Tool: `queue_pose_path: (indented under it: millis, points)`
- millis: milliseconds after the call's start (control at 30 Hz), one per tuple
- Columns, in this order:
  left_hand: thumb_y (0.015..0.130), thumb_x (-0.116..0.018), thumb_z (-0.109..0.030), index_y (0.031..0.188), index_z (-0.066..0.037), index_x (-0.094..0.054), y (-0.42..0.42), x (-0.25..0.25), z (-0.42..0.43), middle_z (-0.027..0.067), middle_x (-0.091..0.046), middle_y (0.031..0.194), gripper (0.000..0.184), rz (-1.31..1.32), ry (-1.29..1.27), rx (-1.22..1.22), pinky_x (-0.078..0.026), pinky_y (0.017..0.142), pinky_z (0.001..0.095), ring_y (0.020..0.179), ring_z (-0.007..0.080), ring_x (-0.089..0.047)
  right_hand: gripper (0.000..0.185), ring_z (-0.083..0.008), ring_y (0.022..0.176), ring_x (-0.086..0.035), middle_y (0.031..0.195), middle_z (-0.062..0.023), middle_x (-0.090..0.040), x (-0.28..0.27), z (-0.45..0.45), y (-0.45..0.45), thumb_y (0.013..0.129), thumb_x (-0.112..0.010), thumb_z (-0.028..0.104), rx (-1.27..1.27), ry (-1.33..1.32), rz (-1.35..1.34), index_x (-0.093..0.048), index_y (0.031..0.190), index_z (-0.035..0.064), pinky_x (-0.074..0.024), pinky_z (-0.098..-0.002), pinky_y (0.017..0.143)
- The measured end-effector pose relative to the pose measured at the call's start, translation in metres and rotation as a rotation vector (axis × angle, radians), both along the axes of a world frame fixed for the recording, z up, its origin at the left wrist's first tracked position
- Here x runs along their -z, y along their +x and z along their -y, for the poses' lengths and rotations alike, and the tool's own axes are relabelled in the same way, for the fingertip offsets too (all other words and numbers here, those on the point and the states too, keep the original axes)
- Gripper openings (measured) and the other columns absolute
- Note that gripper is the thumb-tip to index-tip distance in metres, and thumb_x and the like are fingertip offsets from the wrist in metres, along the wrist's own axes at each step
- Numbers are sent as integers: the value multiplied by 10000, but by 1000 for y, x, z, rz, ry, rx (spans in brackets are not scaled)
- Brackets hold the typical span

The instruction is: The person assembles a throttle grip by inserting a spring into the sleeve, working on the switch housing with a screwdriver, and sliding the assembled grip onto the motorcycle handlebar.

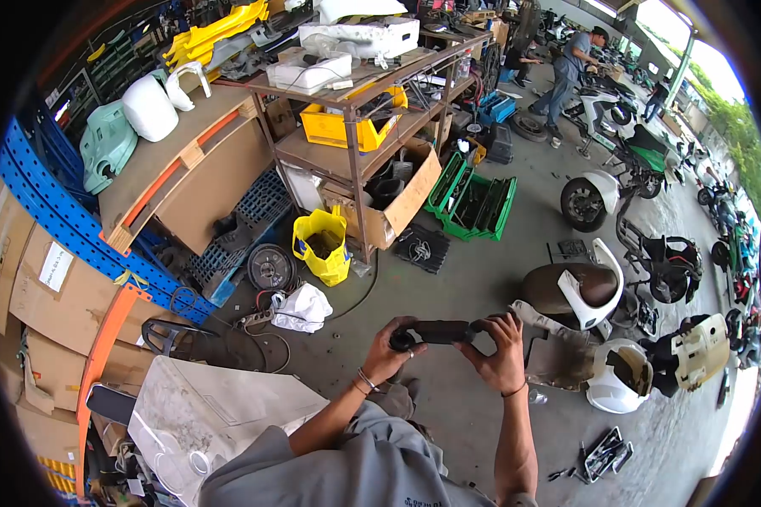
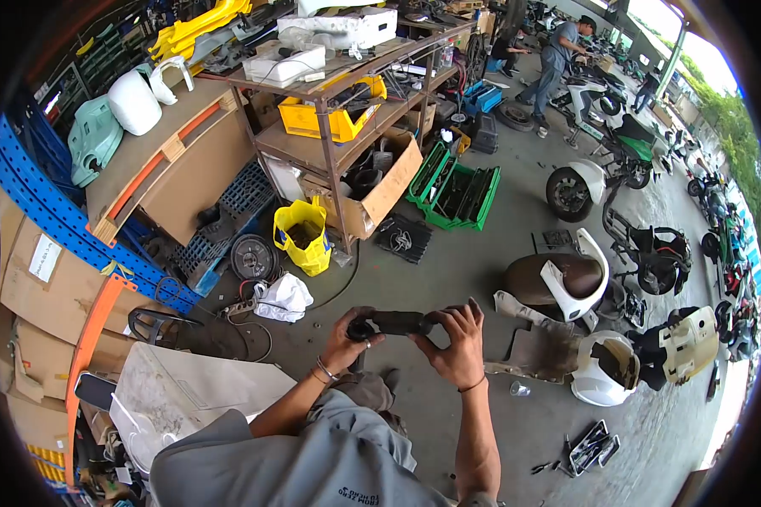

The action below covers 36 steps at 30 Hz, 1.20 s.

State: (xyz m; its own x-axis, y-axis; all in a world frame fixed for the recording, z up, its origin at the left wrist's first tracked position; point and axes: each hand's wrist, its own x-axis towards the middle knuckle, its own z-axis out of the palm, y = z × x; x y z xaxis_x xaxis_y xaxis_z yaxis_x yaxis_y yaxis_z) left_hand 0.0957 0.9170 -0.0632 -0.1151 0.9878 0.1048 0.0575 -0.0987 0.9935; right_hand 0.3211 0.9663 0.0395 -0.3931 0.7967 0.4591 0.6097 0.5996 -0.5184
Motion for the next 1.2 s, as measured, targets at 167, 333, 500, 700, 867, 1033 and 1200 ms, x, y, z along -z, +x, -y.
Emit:
queue_pose_path:
  millis: [167, 333, 500, 700, 867, 1033, 1200]
  points:
    - [780, -847, -96, 1206, -22, -608, -16, -44, -107, 10, -668, 890, 493, -32, 77, -131, -515, 764, 261, 801, 88, -599, 384, -250, 953, -607, 892, -52, -656, -60, -128, -23, 683, -873, 235, -177, 155, 74, -689, 979, 76, -315, -551, 1118]
    - [794, -841, -122, 1230, -3, -611, -44, -69, -230, 72, -711, 1050, 507, 18, 185, -408, -525, 875, 304, 932, 161, -664, 375, -251, 899, -658, 906, -98, -715, -79, -290, -71, 732, -869, 260, -236, -108, -116, -724, 973, 12, -466, -391, 989]
    - [807, -801, -48, 1235, -7, -618, -102, -113, -380, 52, -705, 1020, 468, 216, 190, -544, -521, 723, 248, 866, 102, -651, 400, -213, 862, -715, 931, -161, -757, -69, -494, -162, 834, -802, 301, -378, -388, -236, -739, 1036, -38, -535, -335, 809]
    - [787, -779, -54, 1179, 56, -624, -190, -141, -555, 117, -722, 969, 436, 302, 208, -760, -539, 729, 313, 846, 202, -704, 505, -340, 1017, -701, 1029, -204, -735, -105, -706, -316, 842, -712, 496, -492, -254, 86, -758, 1085, 56, -503, -408, 920]
    - [800, -770, -74, 1103, 44, -659, -222, -161, -615, 109, -727, 978, 343, 386, 148, -786, -543, 742, 319, 876, 192, -704, 507, -359, 1252, -582, 1241, -169, -685, -135, -777, -413, 872, -644, 524, -531, -169, 421, -732, 1135, 100, -211, -703, 1094]
    - [807, -785, -96, 1083, 16, -672, -235, -159, -638, 83, -722, 1004, 319, 215, 23, -838, -538, 754, 321, 909, 170, -681, 444, -360, 1266, -570, 1269, -166, -669, -111, -786, -455, 887, -647, 443, -584, 80, 636, -713, 1147, 90, -244, -669, 1094]
    - [763, -826, -55, 1238, 62, -554, -223, -153, -619, 119, -726, 1020, 560, -213, 200, -976, -532, 862, 321, 941, 204, -686, 447, -327, 1199, -600, 1252, -174, -670, -91, -771, -434, 880, -681, 400, -662, 114, 85, -702, 1184, 74, -308, -611, 1078]
